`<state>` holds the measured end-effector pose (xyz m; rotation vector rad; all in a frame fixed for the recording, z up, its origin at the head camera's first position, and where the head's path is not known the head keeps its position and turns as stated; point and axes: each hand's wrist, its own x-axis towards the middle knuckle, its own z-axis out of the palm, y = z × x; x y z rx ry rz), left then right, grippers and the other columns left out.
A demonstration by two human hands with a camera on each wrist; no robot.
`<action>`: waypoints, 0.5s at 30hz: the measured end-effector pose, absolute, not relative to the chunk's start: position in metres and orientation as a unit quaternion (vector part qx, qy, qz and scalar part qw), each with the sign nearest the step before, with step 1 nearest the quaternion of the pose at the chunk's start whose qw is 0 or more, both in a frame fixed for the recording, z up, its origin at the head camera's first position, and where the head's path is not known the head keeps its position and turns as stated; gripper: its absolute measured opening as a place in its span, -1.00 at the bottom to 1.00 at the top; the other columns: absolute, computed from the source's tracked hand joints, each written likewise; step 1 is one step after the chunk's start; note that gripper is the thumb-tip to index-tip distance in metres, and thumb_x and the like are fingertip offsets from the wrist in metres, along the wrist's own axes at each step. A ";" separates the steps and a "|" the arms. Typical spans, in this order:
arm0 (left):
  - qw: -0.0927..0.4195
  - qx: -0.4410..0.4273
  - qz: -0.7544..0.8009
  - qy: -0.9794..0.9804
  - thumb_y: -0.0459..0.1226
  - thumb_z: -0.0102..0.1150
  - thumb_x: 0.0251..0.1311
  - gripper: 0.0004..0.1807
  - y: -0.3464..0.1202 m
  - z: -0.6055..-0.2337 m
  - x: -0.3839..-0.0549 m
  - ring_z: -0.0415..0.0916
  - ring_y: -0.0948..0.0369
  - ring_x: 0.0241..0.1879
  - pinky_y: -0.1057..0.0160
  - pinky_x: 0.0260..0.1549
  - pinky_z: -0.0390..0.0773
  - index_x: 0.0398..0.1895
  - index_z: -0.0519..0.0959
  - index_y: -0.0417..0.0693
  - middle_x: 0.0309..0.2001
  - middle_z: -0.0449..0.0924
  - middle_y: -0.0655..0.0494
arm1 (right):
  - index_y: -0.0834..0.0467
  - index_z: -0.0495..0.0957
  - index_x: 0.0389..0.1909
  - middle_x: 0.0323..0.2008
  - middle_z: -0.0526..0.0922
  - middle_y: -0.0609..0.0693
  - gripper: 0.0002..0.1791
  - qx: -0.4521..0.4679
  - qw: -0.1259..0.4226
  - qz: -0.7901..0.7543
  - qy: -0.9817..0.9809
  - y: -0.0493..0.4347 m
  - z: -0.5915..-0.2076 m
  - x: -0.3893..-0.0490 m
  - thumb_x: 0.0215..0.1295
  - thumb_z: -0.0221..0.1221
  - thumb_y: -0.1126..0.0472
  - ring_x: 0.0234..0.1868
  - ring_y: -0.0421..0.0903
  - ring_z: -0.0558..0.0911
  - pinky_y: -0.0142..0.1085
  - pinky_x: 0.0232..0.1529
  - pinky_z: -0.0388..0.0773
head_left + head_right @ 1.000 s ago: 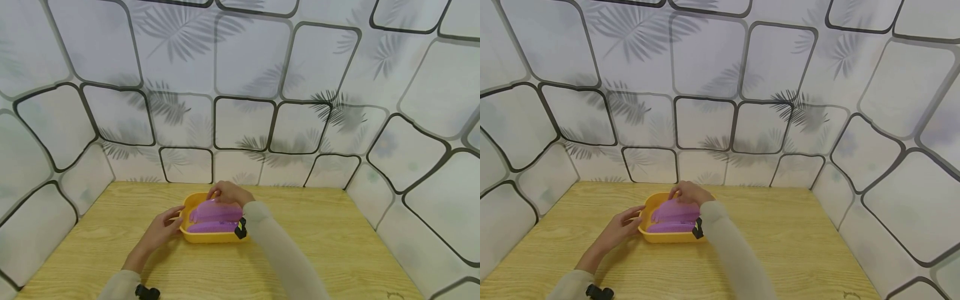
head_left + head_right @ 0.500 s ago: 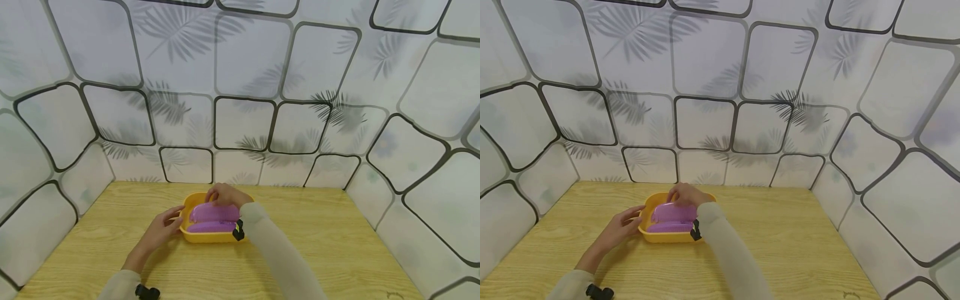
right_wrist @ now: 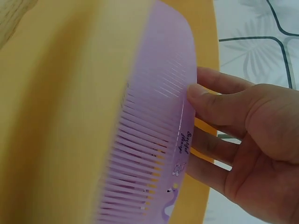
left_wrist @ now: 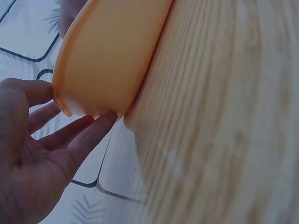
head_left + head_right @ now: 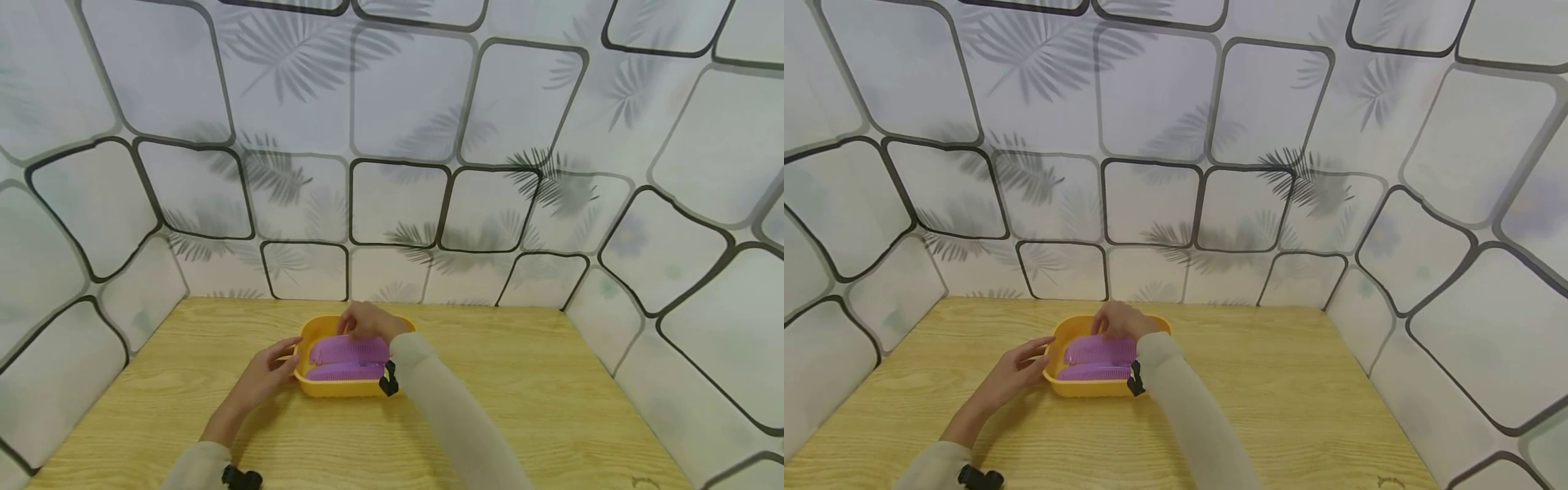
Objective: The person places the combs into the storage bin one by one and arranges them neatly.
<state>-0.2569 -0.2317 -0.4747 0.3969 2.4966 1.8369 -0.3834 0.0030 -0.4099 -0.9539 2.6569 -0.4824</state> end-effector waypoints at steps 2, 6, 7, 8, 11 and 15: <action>0.010 0.127 0.588 0.799 -0.30 0.01 0.57 -0.44 -0.231 -0.475 -0.257 0.52 -0.33 0.26 0.13 -0.05 0.79 0.52 0.25 -0.36 0.40 0.29 -0.58 | 0.05 0.78 -0.09 -0.07 0.80 0.04 -0.80 -0.324 0.149 -0.171 0.918 0.004 -0.411 -0.383 0.40 0.28 0.34 0.01 -0.06 0.72 -0.27 0.09 0.70; 0.011 0.118 0.585 0.803 -0.28 0.02 0.57 -0.43 -0.230 -0.475 -0.256 0.51 -0.32 0.27 0.13 -0.03 0.79 0.52 0.26 -0.34 0.41 0.29 -0.56 | 0.06 0.76 -0.05 -0.06 0.80 0.04 -0.81 -0.319 0.168 -0.177 0.916 0.006 -0.410 -0.381 0.40 0.29 0.32 0.00 -0.07 0.72 -0.31 0.08 0.69; 0.011 0.116 0.584 0.804 -0.28 0.03 0.57 -0.43 -0.230 -0.475 -0.256 0.51 -0.32 0.27 0.13 -0.03 0.79 0.52 0.26 -0.34 0.41 0.29 -0.56 | 0.07 0.76 -0.04 -0.06 0.79 0.04 -0.81 -0.319 0.172 -0.177 0.915 0.006 -0.409 -0.381 0.40 0.29 0.31 0.00 -0.07 0.71 -0.31 0.09 0.68; 0.012 0.116 0.584 0.803 -0.28 0.02 0.57 -0.43 -0.230 -0.475 -0.256 0.51 -0.32 0.27 0.12 -0.03 0.79 0.52 0.26 -0.34 0.41 0.29 -0.56 | 0.06 0.75 -0.02 -0.04 0.79 0.04 -0.80 -0.321 0.173 -0.175 0.915 0.006 -0.408 -0.380 0.41 0.28 0.31 0.03 -0.07 0.71 -0.30 0.10 0.68; 0.010 0.121 0.585 0.802 -0.29 0.02 0.57 -0.43 -0.230 -0.474 -0.256 0.50 -0.34 0.28 0.11 -0.02 0.78 0.53 0.25 -0.35 0.41 0.28 -0.56 | 0.05 0.74 0.03 0.02 0.77 0.04 -0.77 -0.330 0.171 -0.167 0.913 0.008 -0.405 -0.379 0.45 0.24 0.29 0.08 -0.05 0.70 -0.29 0.13 0.67; 0.005 0.127 0.581 0.804 -0.30 0.01 0.57 -0.44 -0.231 -0.473 -0.255 0.49 -0.35 0.28 0.10 -0.02 0.78 0.53 0.24 -0.36 0.41 0.28 -0.57 | 0.06 0.72 0.08 0.06 0.75 0.06 -0.75 -0.347 0.167 -0.177 0.906 0.016 -0.400 -0.378 0.47 0.21 0.30 0.04 -0.06 0.72 -0.32 0.06 0.69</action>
